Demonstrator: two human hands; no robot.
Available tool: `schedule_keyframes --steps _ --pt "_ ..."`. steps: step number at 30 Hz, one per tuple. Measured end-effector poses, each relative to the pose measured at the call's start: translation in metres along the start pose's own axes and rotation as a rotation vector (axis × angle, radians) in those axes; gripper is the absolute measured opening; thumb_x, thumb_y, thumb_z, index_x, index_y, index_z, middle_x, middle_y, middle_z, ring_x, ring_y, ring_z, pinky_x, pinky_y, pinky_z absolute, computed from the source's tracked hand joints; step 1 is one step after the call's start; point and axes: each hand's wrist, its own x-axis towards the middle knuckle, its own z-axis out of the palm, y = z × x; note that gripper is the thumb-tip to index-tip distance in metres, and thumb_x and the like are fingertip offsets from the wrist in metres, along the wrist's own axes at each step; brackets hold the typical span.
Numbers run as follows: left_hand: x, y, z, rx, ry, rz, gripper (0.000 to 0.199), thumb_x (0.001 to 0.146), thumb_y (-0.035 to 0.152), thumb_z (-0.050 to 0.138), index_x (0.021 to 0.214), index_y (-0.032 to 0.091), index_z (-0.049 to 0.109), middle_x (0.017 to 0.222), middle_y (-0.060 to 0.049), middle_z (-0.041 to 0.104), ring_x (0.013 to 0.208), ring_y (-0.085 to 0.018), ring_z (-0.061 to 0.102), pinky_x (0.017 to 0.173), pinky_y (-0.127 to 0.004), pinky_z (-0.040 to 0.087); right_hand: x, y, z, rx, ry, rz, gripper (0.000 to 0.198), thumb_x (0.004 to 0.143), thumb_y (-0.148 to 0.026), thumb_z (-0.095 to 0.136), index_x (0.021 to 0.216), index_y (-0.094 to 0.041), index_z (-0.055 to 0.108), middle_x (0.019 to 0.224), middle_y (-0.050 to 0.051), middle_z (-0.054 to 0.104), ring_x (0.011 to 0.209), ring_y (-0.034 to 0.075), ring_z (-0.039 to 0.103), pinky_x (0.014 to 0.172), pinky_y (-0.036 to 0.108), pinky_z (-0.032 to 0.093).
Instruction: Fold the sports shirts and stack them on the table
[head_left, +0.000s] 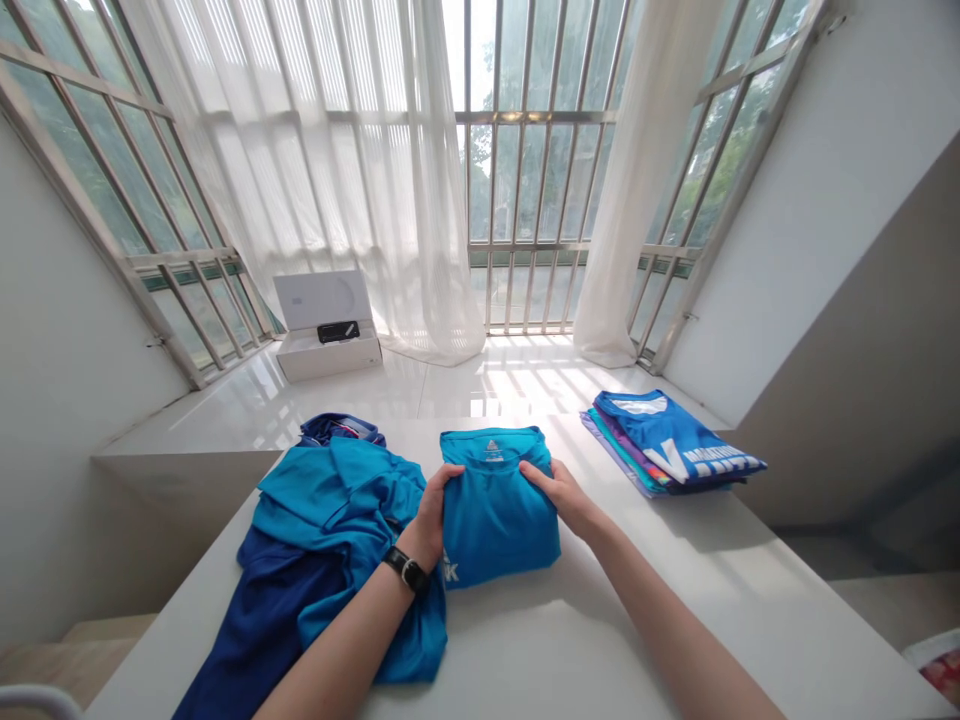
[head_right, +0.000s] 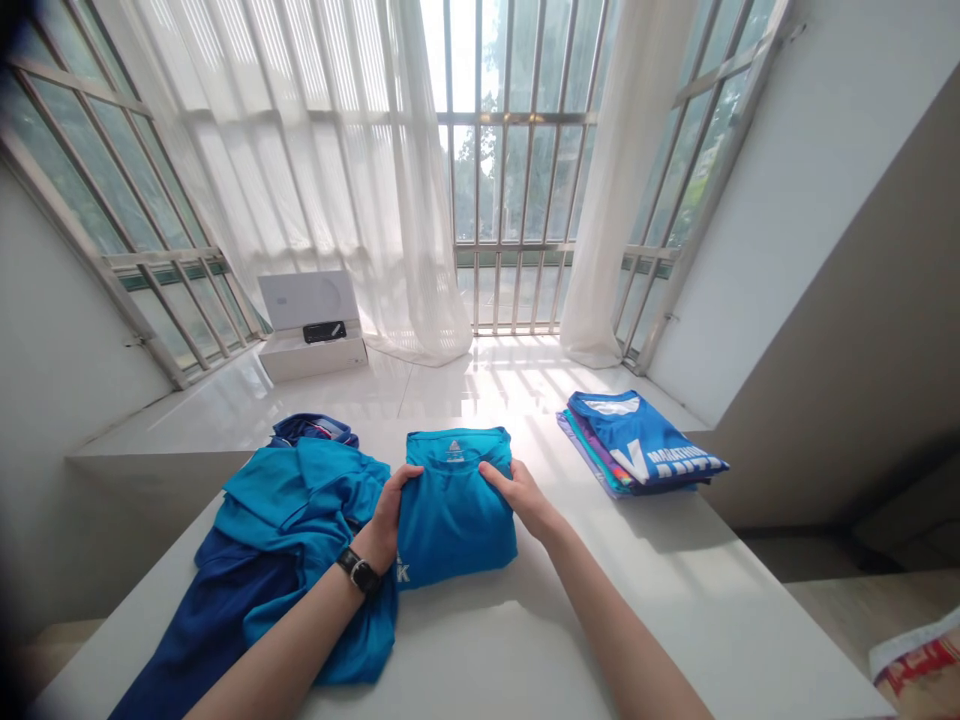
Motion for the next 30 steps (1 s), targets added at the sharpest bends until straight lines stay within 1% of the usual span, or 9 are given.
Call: schedule_keyframes --steps 2,5,7,11,16,19,22,27,30 --pt "-0.002 0.001 0.003 -0.023 -0.007 -0.011 0.063 0.082 0.037 0.064 0.138 0.008 0.057 0.116 -0.016 0.074 0.112 -0.038 0.069 0.104 -0.053 0.048 -0.003 -0.004 0.001 0.052 -0.056 0.003 0.054 0.079 -0.055 0.078 0.12 -0.021 0.071 0.119 0.009 0.076 0.114 0.033 0.069 0.103 0.051 0.053" --pt "0.0 0.002 0.011 -0.044 -0.002 -0.032 0.064 0.082 0.036 0.062 0.138 0.006 0.056 0.117 -0.018 0.074 0.112 -0.04 0.068 0.105 -0.054 0.046 -0.01 -0.014 -0.003 0.13 -0.226 0.039 0.057 0.079 -0.047 0.081 0.129 -0.022 0.066 0.127 0.009 0.072 0.12 0.032 0.066 0.107 0.05 0.05" --pt "0.006 0.003 0.02 -0.052 -0.024 -0.053 0.066 0.083 0.038 0.06 0.141 0.005 0.054 0.12 -0.019 0.072 0.113 -0.041 0.067 0.106 -0.055 0.045 -0.016 -0.023 -0.012 0.158 -0.245 0.065 0.059 0.078 -0.044 0.082 0.131 -0.022 0.064 0.129 0.009 0.072 0.121 0.032 0.066 0.108 0.05 0.05" --pt "0.03 -0.004 0.055 -0.073 -0.128 -0.114 0.071 0.086 0.043 0.058 0.146 0.007 0.048 0.128 -0.02 0.068 0.117 -0.041 0.065 0.109 -0.058 0.04 -0.034 -0.051 -0.046 0.143 -0.086 0.068 0.057 0.079 -0.041 0.081 0.131 -0.024 0.063 0.127 0.008 0.072 0.119 0.031 0.067 0.108 0.049 0.051" --pt "0.087 -0.024 0.121 -0.149 -0.278 -0.086 0.072 0.087 0.042 0.055 0.148 0.007 0.046 0.132 -0.02 0.066 0.118 -0.041 0.063 0.11 -0.059 0.038 -0.052 -0.103 -0.113 -0.014 0.161 0.123 0.058 0.078 -0.042 0.083 0.13 -0.027 0.063 0.126 0.008 0.073 0.117 0.032 0.068 0.099 0.048 0.058" --pt "0.128 -0.041 0.155 -0.183 -0.249 -0.07 0.071 0.086 0.042 0.055 0.147 0.007 0.047 0.131 -0.02 0.066 0.117 -0.04 0.064 0.108 -0.058 0.041 -0.057 -0.13 -0.157 -0.108 0.28 0.093 0.059 0.078 -0.043 0.082 0.131 -0.026 0.063 0.126 0.009 0.073 0.115 0.033 0.069 0.096 0.047 0.06" --pt "0.167 -0.059 0.178 -0.19 -0.226 -0.08 0.07 0.084 0.043 0.057 0.144 0.008 0.05 0.13 -0.02 0.066 0.115 -0.041 0.064 0.105 -0.058 0.044 -0.056 -0.148 -0.198 -0.208 0.32 0.116 0.059 0.078 -0.045 0.082 0.13 -0.026 0.063 0.123 0.008 0.074 0.109 0.033 0.071 0.092 0.048 0.061" --pt "0.229 -0.077 0.204 -0.214 -0.136 -0.089 0.063 0.082 0.041 0.059 0.137 0.01 0.057 0.126 -0.017 0.068 0.111 -0.038 0.066 0.102 -0.054 0.048 -0.038 -0.166 -0.259 -0.285 0.355 0.132 0.052 0.074 -0.04 0.085 0.12 -0.022 0.069 0.114 0.009 0.077 0.104 0.032 0.072 0.094 0.049 0.059" --pt "0.266 -0.086 0.211 -0.232 -0.11 -0.073 0.058 0.081 0.041 0.059 0.13 0.01 0.061 0.121 -0.016 0.071 0.109 -0.035 0.067 0.101 -0.051 0.051 -0.019 -0.161 -0.287 -0.326 0.41 0.141 0.051 0.072 -0.041 0.086 0.117 -0.02 0.072 0.112 0.01 0.078 0.101 0.032 0.073 0.094 0.049 0.059"
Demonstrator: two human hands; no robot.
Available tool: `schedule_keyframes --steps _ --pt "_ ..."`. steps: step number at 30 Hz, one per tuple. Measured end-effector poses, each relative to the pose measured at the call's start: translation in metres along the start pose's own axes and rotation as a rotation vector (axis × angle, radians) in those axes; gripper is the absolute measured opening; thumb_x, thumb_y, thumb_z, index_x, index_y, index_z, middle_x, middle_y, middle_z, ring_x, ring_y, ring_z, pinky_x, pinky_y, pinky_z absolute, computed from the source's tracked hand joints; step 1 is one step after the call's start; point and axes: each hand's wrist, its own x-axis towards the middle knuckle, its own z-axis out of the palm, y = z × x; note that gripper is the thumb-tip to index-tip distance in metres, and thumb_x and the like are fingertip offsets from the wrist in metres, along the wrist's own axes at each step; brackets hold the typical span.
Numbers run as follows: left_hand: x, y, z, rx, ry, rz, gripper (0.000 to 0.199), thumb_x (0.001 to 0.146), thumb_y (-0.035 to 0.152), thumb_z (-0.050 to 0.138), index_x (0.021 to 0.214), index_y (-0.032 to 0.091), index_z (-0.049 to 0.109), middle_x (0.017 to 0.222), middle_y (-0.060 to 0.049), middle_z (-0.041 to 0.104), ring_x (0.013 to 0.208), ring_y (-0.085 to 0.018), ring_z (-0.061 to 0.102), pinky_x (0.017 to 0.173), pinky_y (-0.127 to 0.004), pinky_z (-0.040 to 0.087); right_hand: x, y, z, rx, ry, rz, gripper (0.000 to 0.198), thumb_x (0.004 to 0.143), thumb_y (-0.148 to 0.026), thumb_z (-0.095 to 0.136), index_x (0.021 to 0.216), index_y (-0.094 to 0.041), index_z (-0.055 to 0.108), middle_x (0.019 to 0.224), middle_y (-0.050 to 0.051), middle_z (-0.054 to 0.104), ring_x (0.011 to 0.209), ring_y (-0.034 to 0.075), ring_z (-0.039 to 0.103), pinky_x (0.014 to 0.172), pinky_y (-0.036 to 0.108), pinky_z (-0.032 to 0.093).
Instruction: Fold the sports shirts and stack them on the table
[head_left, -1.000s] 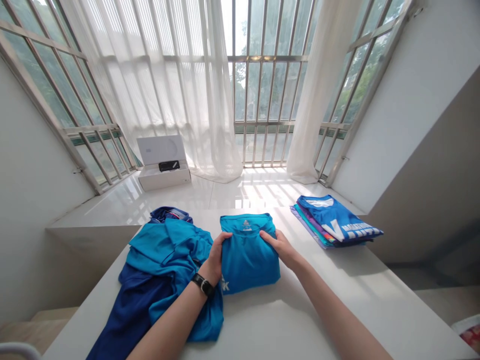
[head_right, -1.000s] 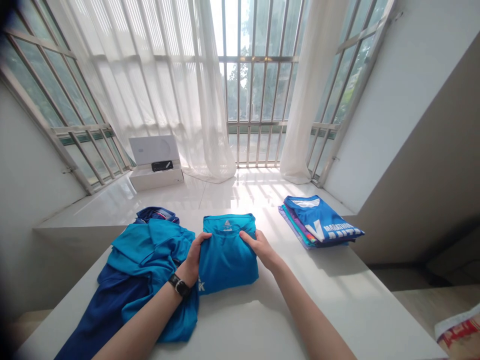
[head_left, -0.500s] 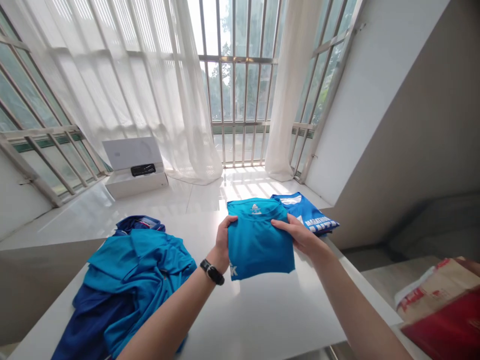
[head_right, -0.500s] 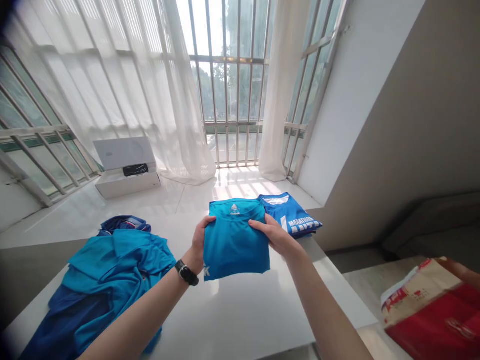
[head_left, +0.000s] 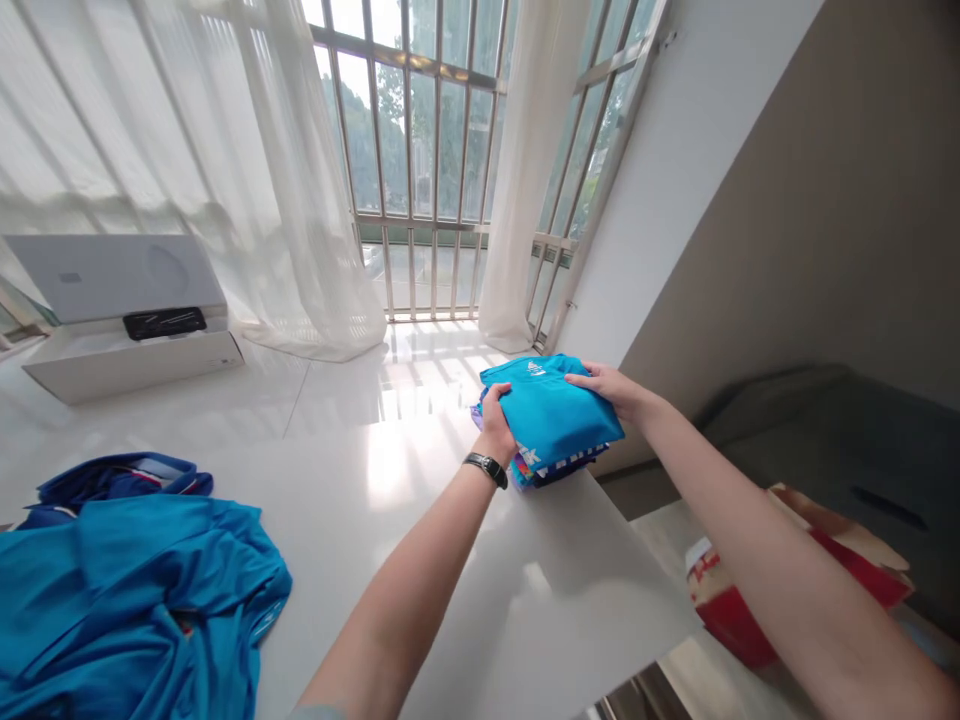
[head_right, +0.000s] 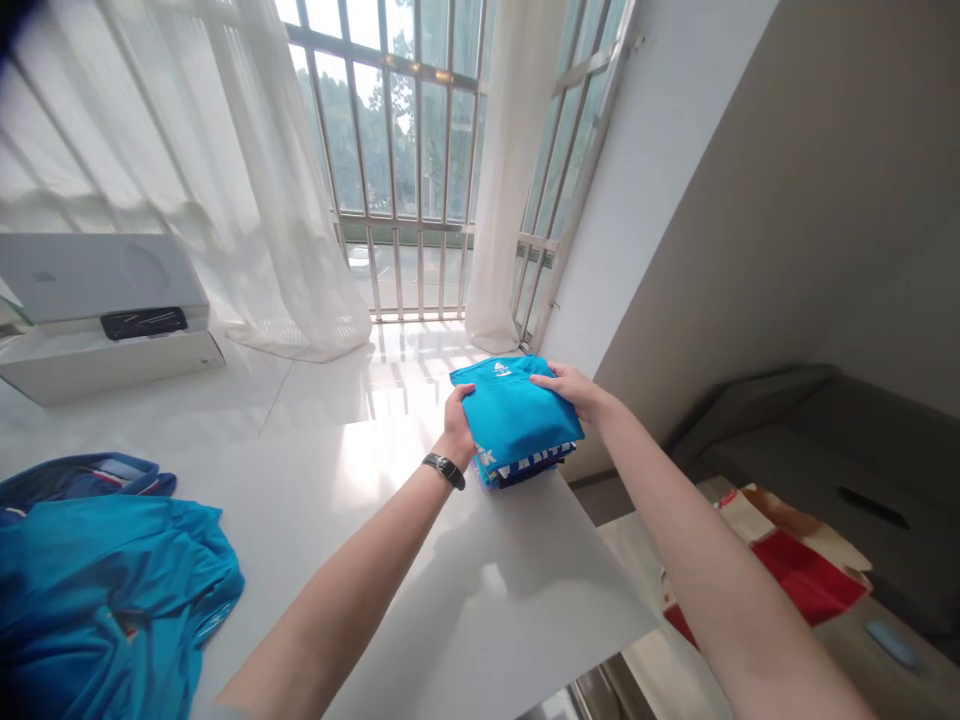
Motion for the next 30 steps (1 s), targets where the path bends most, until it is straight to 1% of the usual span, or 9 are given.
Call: schedule_keyframes --steps 4,6,9,14,19,22,25,28,30 --pt "0.025 -0.005 -0.018 -0.04 0.003 -0.08 0.055 0.076 0.033 0.063 0.125 0.009 0.062 0.117 -0.017 0.072 0.111 -0.035 0.067 0.103 -0.051 0.05 0.028 0.039 0.001 -0.111 0.059 0.067 0.05 0.064 -0.041 0.091 0.104 -0.016 0.076 0.102 0.013 0.08 0.092 0.031 0.074 0.089 0.049 0.06" --pt "0.021 -0.005 -0.03 -0.022 -0.039 -0.118 0.053 0.075 0.031 0.066 0.123 0.007 0.063 0.116 -0.018 0.072 0.113 -0.036 0.067 0.104 -0.052 0.049 0.034 0.061 0.003 -0.15 0.08 0.093 0.051 0.065 -0.047 0.089 0.102 -0.014 0.076 0.097 0.014 0.08 0.089 0.032 0.075 0.086 0.05 0.06" --pt "0.004 -0.005 -0.041 0.07 -0.087 -0.065 0.046 0.077 0.026 0.069 0.119 0.008 0.064 0.116 -0.018 0.072 0.114 -0.035 0.066 0.104 -0.049 0.05 0.038 0.082 -0.001 -0.213 0.144 0.086 0.053 0.071 -0.054 0.083 0.105 -0.013 0.076 0.099 0.015 0.08 0.091 0.032 0.074 0.087 0.048 0.059" --pt "-0.007 -0.017 -0.029 0.133 -0.036 0.083 0.057 0.069 0.003 0.068 0.124 0.015 0.06 0.12 -0.014 0.071 0.113 -0.03 0.067 0.103 -0.045 0.052 0.045 0.083 -0.014 -0.342 0.201 0.074 0.044 0.077 -0.054 0.078 0.095 -0.014 0.078 0.091 0.014 0.08 0.088 0.032 0.073 0.085 0.045 0.059" --pt "-0.006 -0.033 -0.014 0.038 -0.013 0.074 0.044 0.073 0.007 0.061 0.116 0.017 0.06 0.114 -0.013 0.07 0.106 -0.029 0.069 0.095 -0.043 0.057 0.051 0.081 -0.015 -0.448 0.217 0.053 0.039 0.085 -0.05 0.07 0.102 -0.015 0.077 0.096 0.012 0.08 0.093 0.03 0.073 0.084 0.039 0.059" --pt "-0.021 -0.041 -0.02 0.091 0.018 0.068 0.04 0.069 0.005 0.067 0.105 0.02 0.059 0.095 -0.007 0.069 0.084 -0.022 0.07 0.078 -0.035 0.058 0.044 0.085 -0.019 -0.559 0.21 0.08 0.041 0.09 -0.049 0.063 0.094 -0.011 0.077 0.095 0.015 0.079 0.092 0.031 0.073 0.08 0.038 0.058" --pt "-0.04 -0.049 -0.031 0.197 0.019 0.053 0.045 0.06 0.0 0.075 0.096 0.02 0.055 0.079 0.0 0.062 0.067 -0.014 0.063 0.064 -0.026 0.051 0.032 0.088 -0.022 -0.703 0.217 0.09 0.043 0.094 -0.049 0.056 0.094 -0.011 0.077 0.1 0.018 0.078 0.095 0.033 0.072 0.08 0.037 0.056" --pt "-0.051 -0.055 -0.041 0.36 0.007 0.116 0.049 0.057 0.001 0.082 0.093 0.02 0.054 0.068 0.006 0.053 0.064 -0.011 0.058 0.066 -0.025 0.049 0.017 0.088 -0.02 -0.852 0.233 0.062 0.036 0.095 -0.045 0.055 0.101 -0.015 0.074 0.108 0.017 0.076 0.106 0.033 0.069 0.088 0.036 0.052" --pt "-0.056 -0.055 -0.043 0.516 0.007 0.189 0.052 0.058 0.006 0.086 0.098 0.019 0.056 0.066 0.007 0.052 0.067 -0.014 0.06 0.071 -0.029 0.051 0.009 0.086 -0.016 -0.931 0.241 0.044 0.035 0.097 -0.044 0.052 0.108 -0.017 0.072 0.11 0.016 0.075 0.108 0.032 0.068 0.09 0.036 0.05"
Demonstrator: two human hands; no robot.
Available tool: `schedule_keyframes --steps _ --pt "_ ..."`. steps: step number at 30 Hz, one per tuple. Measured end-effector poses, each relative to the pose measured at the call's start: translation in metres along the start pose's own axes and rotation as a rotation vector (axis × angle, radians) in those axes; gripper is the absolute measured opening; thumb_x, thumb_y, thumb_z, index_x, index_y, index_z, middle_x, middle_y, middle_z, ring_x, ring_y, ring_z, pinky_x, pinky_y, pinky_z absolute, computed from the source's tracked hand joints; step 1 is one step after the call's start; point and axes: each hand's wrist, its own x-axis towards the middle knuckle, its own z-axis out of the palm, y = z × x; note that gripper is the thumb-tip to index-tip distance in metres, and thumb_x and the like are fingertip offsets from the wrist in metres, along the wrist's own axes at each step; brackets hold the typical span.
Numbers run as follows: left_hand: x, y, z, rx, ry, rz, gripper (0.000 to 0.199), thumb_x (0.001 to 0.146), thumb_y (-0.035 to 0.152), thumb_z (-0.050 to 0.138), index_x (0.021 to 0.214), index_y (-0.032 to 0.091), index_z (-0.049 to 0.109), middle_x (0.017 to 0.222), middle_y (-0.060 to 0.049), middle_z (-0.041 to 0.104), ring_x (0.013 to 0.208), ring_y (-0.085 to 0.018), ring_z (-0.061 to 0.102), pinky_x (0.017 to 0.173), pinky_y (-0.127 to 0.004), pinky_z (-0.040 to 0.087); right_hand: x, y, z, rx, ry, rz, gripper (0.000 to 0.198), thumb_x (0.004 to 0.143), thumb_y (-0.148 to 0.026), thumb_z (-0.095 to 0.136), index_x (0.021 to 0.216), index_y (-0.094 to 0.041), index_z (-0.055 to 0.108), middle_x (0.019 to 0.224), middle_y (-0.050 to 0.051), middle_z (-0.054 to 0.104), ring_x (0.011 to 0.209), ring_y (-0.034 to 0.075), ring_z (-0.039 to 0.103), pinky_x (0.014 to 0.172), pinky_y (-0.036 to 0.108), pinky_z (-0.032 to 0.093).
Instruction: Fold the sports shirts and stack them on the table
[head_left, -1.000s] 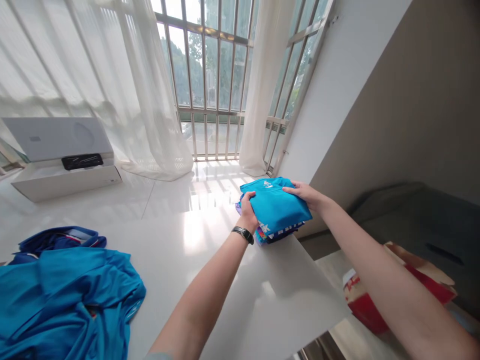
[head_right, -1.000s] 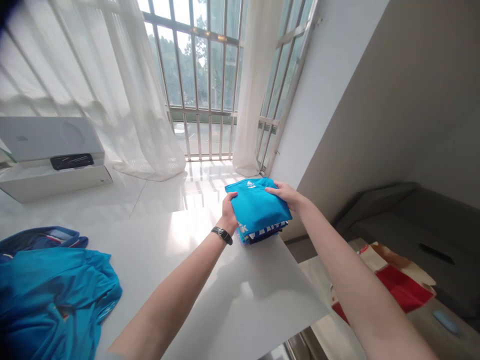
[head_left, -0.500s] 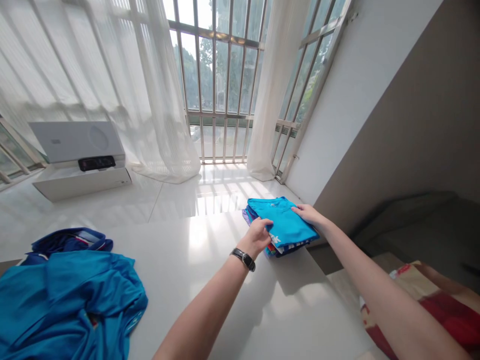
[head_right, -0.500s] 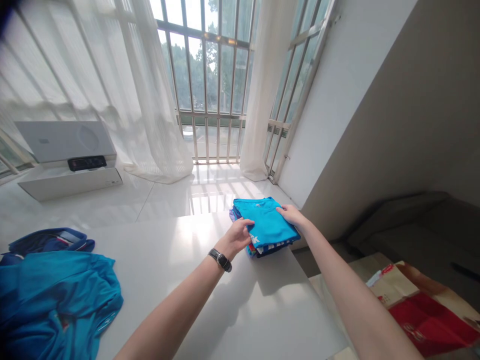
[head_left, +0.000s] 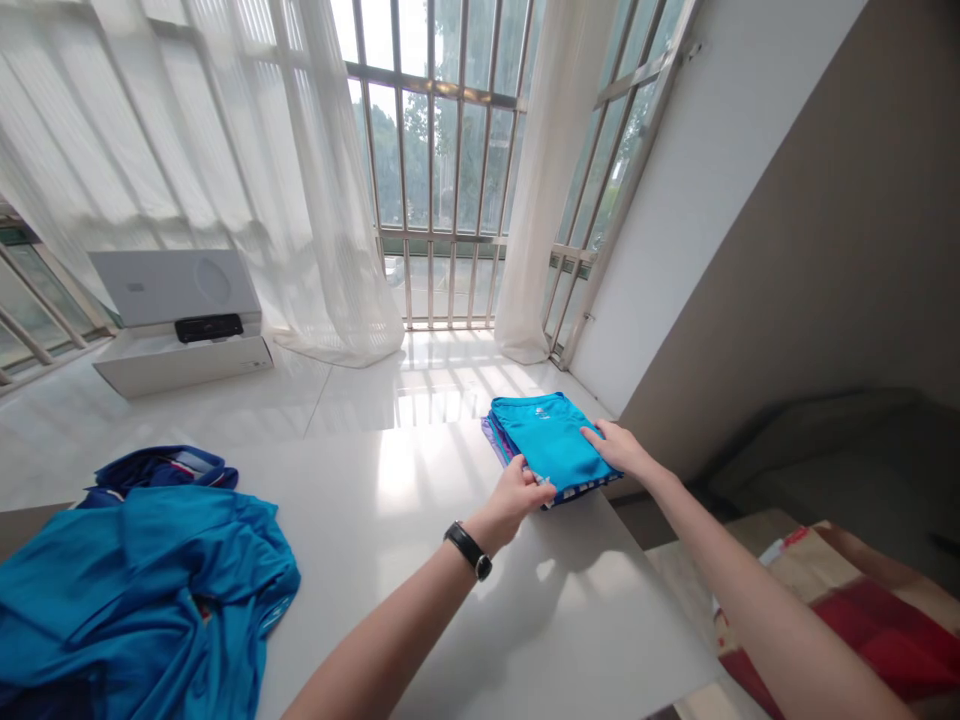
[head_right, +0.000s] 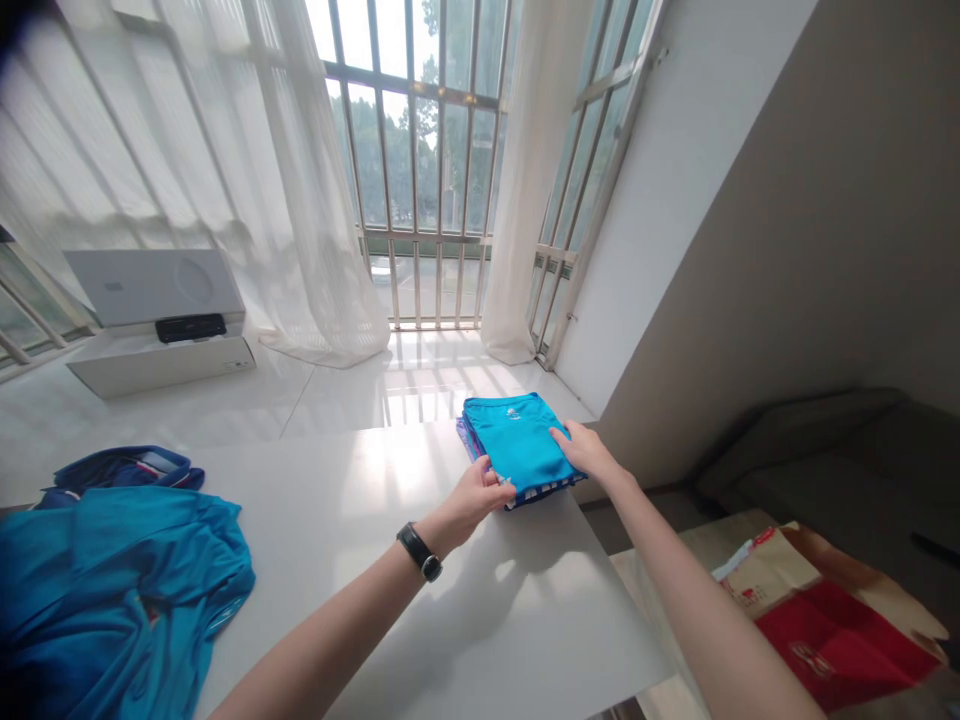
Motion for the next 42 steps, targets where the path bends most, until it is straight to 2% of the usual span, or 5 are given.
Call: schedule_keyframes --steps 7,17,28,35,42 --pt "-0.031 0.02 0.009 0.453 0.024 0.435 0.064 0.069 0.024 0.086 0.128 0.02 0.061 0.147 -0.017 0.051 0.15 -0.036 0.026 0.123 -0.047 0.023 -0.007 -0.033 -0.006 -0.146 0.113 -0.081 0.054 0.1 -0.045 0.043 0.143 -0.014 0.051 0.147 0.021 0.052 0.137 0.037 0.047 0.111 0.047 0.037" --pt "-0.109 0.019 -0.029 1.066 -0.268 0.409 0.067 0.079 0.034 0.078 0.141 0.022 0.057 0.159 -0.017 0.039 0.15 -0.041 0.026 0.124 -0.055 0.014 -0.024 -0.062 0.034 -0.189 -0.022 -0.004 0.097 0.091 -0.077 0.028 0.159 -0.01 0.022 0.156 0.025 0.04 0.14 0.041 0.044 0.11 0.054 0.036" --pt "-0.331 0.141 -0.218 1.855 0.955 0.007 0.055 0.087 0.033 0.056 0.137 0.012 0.057 0.148 -0.022 0.051 0.141 -0.041 0.042 0.11 -0.054 0.04 -0.062 -0.074 0.055 -0.371 0.205 -0.171 0.095 0.088 -0.073 0.038 0.148 0.0 0.042 0.147 0.029 0.049 0.137 0.043 0.043 0.111 0.055 0.036" --pt "-0.35 0.158 -0.216 1.907 0.941 -0.118 0.027 0.094 0.033 0.049 0.106 0.018 0.068 0.109 -0.016 0.072 0.097 -0.033 0.069 0.076 -0.035 0.051 -0.138 -0.168 0.071 -0.06 0.431 -0.61 0.055 0.099 -0.051 0.039 0.133 -0.012 0.057 0.137 0.021 0.06 0.13 0.035 0.052 0.111 0.047 0.039" --pt "-0.379 0.156 -0.225 1.7 0.845 0.28 0.024 0.096 0.041 0.048 0.095 0.022 0.064 0.096 -0.008 0.074 0.087 -0.026 0.07 0.075 -0.032 0.05 -0.241 -0.293 0.155 0.092 -0.108 -1.154 0.031 0.099 -0.033 0.054 0.127 -0.025 0.062 0.128 0.01 0.066 0.111 0.026 0.066 0.091 0.038 0.054"
